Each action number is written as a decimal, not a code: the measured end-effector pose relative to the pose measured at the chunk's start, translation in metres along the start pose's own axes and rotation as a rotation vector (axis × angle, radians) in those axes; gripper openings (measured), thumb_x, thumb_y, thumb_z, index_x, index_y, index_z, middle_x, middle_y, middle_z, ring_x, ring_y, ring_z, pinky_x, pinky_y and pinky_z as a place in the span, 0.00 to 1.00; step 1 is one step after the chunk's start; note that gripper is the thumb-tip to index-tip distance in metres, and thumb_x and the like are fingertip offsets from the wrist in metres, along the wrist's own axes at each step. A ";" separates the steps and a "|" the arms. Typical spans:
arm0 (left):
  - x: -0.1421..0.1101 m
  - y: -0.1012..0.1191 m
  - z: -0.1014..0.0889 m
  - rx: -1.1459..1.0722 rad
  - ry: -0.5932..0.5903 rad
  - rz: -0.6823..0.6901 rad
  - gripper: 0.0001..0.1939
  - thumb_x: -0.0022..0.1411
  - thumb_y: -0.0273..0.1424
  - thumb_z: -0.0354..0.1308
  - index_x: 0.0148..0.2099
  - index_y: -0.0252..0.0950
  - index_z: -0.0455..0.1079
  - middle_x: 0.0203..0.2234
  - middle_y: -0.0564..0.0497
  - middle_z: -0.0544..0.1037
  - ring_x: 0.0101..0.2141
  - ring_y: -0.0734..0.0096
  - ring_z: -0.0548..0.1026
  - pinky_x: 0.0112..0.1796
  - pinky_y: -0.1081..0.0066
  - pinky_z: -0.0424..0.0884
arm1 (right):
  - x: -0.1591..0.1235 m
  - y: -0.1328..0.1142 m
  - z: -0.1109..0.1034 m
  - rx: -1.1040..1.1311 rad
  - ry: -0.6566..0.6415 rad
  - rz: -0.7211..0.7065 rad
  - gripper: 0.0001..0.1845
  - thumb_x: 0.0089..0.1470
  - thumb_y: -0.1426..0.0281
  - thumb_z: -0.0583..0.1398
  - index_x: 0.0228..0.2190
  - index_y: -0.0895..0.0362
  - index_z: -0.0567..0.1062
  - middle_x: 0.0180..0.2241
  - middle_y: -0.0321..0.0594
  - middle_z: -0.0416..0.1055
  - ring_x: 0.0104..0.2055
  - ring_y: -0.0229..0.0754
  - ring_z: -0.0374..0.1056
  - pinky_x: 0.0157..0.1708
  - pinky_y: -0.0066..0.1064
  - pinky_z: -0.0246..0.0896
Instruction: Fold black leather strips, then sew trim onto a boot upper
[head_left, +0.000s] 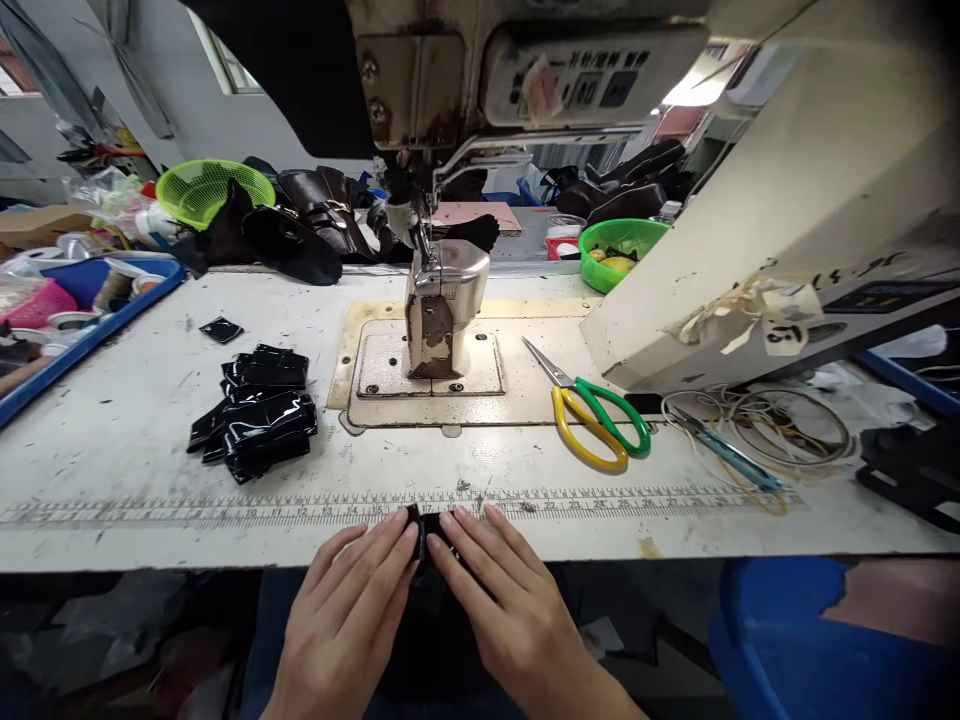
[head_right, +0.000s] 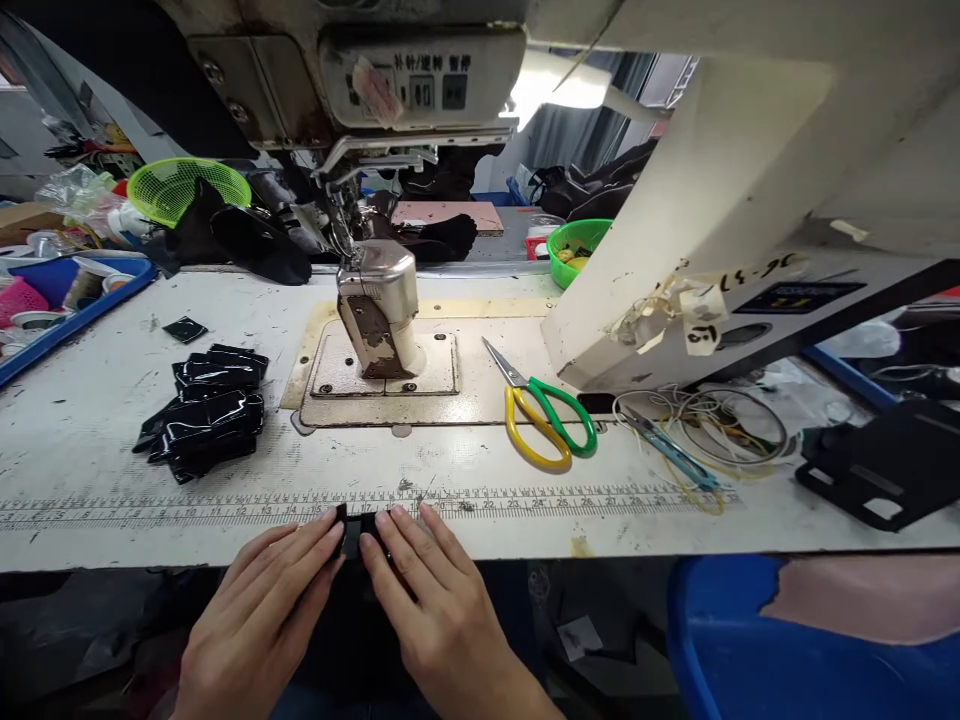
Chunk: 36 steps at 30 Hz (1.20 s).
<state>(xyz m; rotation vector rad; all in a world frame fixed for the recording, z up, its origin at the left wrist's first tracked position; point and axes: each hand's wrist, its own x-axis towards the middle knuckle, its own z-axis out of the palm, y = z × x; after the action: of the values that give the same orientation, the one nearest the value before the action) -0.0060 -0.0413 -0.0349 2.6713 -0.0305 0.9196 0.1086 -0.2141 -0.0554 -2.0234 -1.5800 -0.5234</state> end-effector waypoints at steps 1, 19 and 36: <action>-0.001 -0.005 -0.002 0.023 -0.059 0.063 0.22 0.66 0.15 0.56 0.60 0.32 0.68 0.53 0.45 0.79 0.55 0.69 0.75 0.58 0.67 0.67 | 0.000 0.000 0.000 0.002 -0.003 0.004 0.25 0.64 0.85 0.49 0.56 0.64 0.75 0.60 0.46 0.71 0.66 0.46 0.62 0.69 0.44 0.52; -0.002 -0.024 -0.016 0.111 -0.279 0.256 0.22 0.70 0.17 0.45 0.62 0.29 0.69 0.60 0.45 0.74 0.65 0.68 0.66 0.62 0.69 0.66 | 0.001 0.000 0.000 0.029 -0.002 0.022 0.24 0.61 0.85 0.52 0.55 0.66 0.75 0.58 0.48 0.72 0.65 0.49 0.63 0.65 0.44 0.61; 0.002 -0.029 -0.021 0.085 -0.389 0.277 0.28 0.70 0.17 0.44 0.70 0.31 0.58 0.64 0.46 0.69 0.67 0.67 0.61 0.67 0.66 0.56 | 0.005 -0.001 -0.011 0.072 -0.111 0.033 0.25 0.63 0.85 0.51 0.58 0.66 0.73 0.60 0.45 0.71 0.66 0.45 0.62 0.72 0.45 0.44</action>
<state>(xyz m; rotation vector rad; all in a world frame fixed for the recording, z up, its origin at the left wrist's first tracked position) -0.0132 -0.0074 -0.0260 2.9339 -0.4672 0.4643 0.1088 -0.2174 -0.0436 -2.0516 -1.6026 -0.3426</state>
